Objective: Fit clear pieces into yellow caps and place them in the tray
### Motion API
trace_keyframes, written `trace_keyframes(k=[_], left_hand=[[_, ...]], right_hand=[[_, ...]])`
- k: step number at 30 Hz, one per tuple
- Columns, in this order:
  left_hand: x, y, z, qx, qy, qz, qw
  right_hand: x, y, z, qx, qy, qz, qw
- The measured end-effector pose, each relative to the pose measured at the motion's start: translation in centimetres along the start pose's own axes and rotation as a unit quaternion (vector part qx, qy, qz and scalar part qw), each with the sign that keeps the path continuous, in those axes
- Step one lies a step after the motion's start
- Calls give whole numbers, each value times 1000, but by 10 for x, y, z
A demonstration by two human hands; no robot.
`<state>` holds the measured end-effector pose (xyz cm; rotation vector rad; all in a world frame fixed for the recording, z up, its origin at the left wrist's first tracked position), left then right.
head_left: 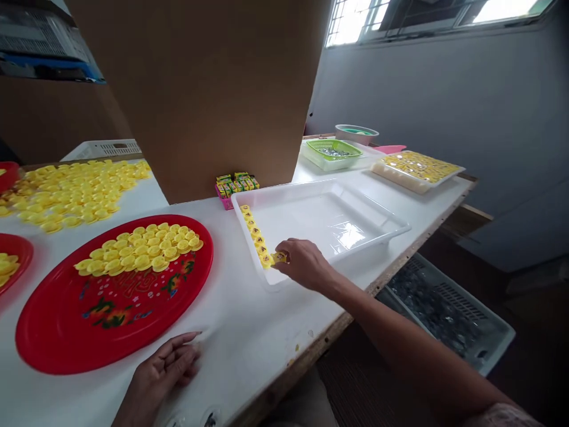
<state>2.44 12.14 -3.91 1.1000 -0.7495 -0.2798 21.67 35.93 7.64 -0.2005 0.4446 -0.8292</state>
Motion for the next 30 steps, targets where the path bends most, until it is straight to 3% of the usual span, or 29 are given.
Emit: trace_keyframes(k=[4,9,16,21,24,27,30], left_hand=[[-7,-3,-1,-14,14,11,1000],[-9,-6,-1,-37,27,15,999],[-10,-5,-3,-32,19,30,999],[-13,-5,-2,-9,-10,13,1000],[-13,-4,0,9,-38,9,999],[-14,-1,2,40,-48,-9,998],[-16,0,4,59,-36,-29,997]], right_hand=[[-19,33,-34,29,-119,-35,992],[-23,33,-62,6,-163,-29,986],[-25,33,-71,-24,-157,-45,986],[-23,36,-64,-24,-134,-38,990],[-13,19,-44,-3,-64,-17,998],[11,-25,-23,-40,11,67,997],[52,-81,-29,-179,-69,203,960]])
Point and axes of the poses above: each hand's wrist, its own x-axis away from the middle knuckle, its own z-axis out of the back of the hand, y = z × x, the point moved 5 cm from there along -x, towards the middle knuckle, and after that the axes turned 13 degrees about y, right-handed, at the moved point
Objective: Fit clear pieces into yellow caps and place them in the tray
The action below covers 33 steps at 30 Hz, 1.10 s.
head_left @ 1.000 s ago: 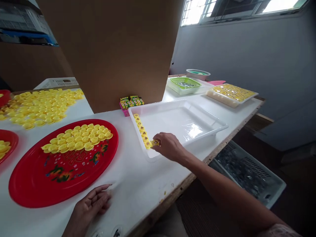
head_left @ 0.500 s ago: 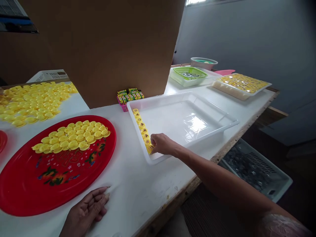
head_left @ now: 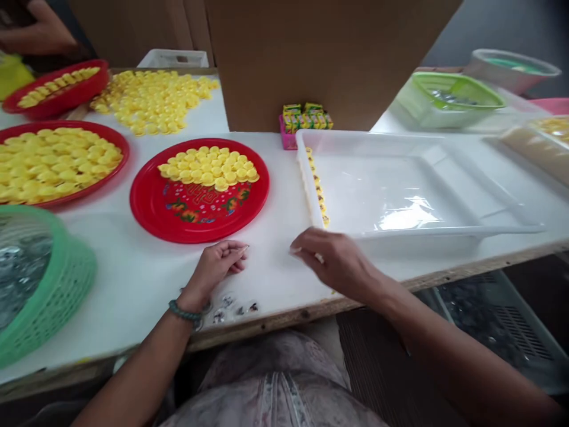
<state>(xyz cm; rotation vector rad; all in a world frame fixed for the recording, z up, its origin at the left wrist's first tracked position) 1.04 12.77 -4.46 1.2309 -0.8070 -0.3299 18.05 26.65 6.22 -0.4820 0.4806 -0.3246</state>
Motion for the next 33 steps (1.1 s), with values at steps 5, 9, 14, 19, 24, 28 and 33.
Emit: trace_keyframes(k=[5,9,14,19,24,28,33], left_hand=[[0,-2,2,-2,10,-22,1000],[3,-4,5,-10,18,-37,999],[7,-2,8,-13,16,-55,998],[10,1,8,-15,8,-73,997],[13,3,9,-18,3,-79,997],[18,6,8,-11,-24,-92,995],[24,9,-1,9,-98,-85,992]], right_hand=[[30,-48,-70,-112,-154,77,979],[36,-51,-99,-104,-213,55,970],[39,-49,-103,-83,-212,-16,974],[40,-45,-104,-35,-219,-73,972],[41,-42,-102,-39,-219,-82,972],[39,-31,-98,-117,-178,-149,966],[22,-15,-95,-300,-49,-264,915]])
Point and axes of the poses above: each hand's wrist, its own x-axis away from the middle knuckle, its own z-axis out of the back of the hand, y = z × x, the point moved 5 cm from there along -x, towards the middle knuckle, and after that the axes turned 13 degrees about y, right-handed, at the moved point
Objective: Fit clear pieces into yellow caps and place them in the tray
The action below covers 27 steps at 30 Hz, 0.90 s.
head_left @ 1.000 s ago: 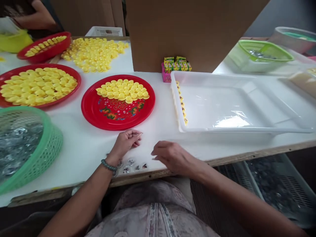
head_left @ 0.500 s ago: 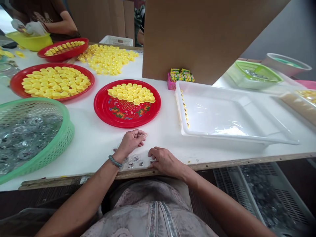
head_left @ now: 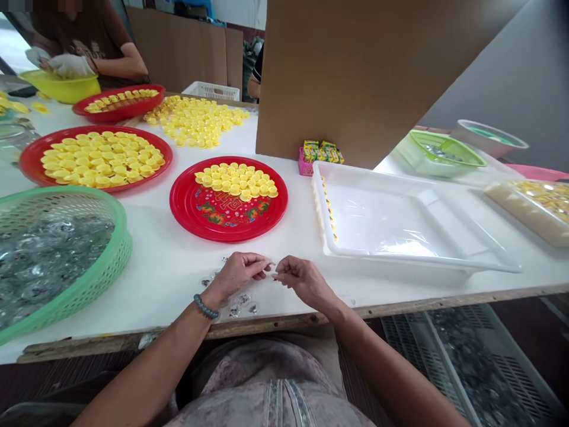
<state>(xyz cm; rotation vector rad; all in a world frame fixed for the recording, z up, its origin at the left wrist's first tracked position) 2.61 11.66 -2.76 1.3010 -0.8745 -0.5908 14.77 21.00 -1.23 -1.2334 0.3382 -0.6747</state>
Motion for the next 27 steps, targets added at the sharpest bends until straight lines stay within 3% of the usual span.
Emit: trace_keyframes(k=[4,8,13,15,21,27], left_hand=[[1,5,-2,59,-2,13,998],[0,8,2,91,46,4,995],[-4,6,8,81,108,-16,991],[-5,5,9,83,119,-19,989],[-5,8,11,129,133,1,983],[-7,11,3,168,90,23,981]], right_hand=[[-14,4,-2,-137,53,-37,989],[-22,6,-9,-256,87,-56,961],[-28,5,-23,-379,86,-95,916],[-29,5,-27,-395,82,-99,910],[-32,9,-27,-355,81,-84,927],[-31,4,-29,-404,82,-86,907]])
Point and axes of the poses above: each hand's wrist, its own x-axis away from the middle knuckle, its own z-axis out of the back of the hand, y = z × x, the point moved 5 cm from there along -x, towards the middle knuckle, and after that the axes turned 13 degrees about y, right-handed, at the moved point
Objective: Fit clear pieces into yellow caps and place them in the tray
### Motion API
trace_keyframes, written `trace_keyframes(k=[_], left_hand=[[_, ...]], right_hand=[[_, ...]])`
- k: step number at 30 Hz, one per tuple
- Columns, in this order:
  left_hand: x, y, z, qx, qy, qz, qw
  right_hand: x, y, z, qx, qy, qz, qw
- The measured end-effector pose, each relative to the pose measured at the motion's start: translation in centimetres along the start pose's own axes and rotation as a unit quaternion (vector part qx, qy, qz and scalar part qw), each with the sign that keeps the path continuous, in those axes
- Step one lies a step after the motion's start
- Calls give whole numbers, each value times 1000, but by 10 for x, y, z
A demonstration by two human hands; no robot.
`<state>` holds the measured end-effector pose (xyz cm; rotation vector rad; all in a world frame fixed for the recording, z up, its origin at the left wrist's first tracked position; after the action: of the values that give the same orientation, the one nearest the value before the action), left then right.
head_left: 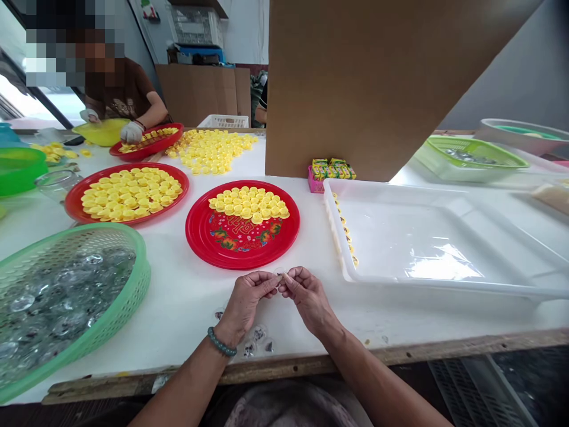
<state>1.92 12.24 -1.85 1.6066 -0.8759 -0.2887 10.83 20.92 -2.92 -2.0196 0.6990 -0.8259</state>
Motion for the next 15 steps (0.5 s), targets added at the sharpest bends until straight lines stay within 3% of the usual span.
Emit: trace_keyframes(k=[4,6,8,11,13,15], left_hand=[[-4,-1,4,-3,32,2,999],[-5,1,8,-15,41,-1,999],[-7,4,9,-46,28,3,999],[-8,9,10,-120,1,19,993],[-9,12,10,-161,-8,28,987],[-11,15,10,-187,-17,32,982]], right_hand=[[1,0,0,51,-1,16,999],[2,-7,3,137,11,87,987],[5,-17,5,247,19,206,947],[14,-25,0,368,-37,357,858],[18,-23,-3,402,-82,405,817],[19,-21,-5,421,-101,425,795]])
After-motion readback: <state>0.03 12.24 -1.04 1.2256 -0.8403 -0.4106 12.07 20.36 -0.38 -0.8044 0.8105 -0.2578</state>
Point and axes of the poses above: each hand's wrist, its own x-axis away from the middle knuckle, its own z-axis out of the back of the hand, y = z × x, the point moved 5 cm from there along -x, towards the middle knuckle, and after that the axes turned 13 degrees about y, right-handed, at the moved point
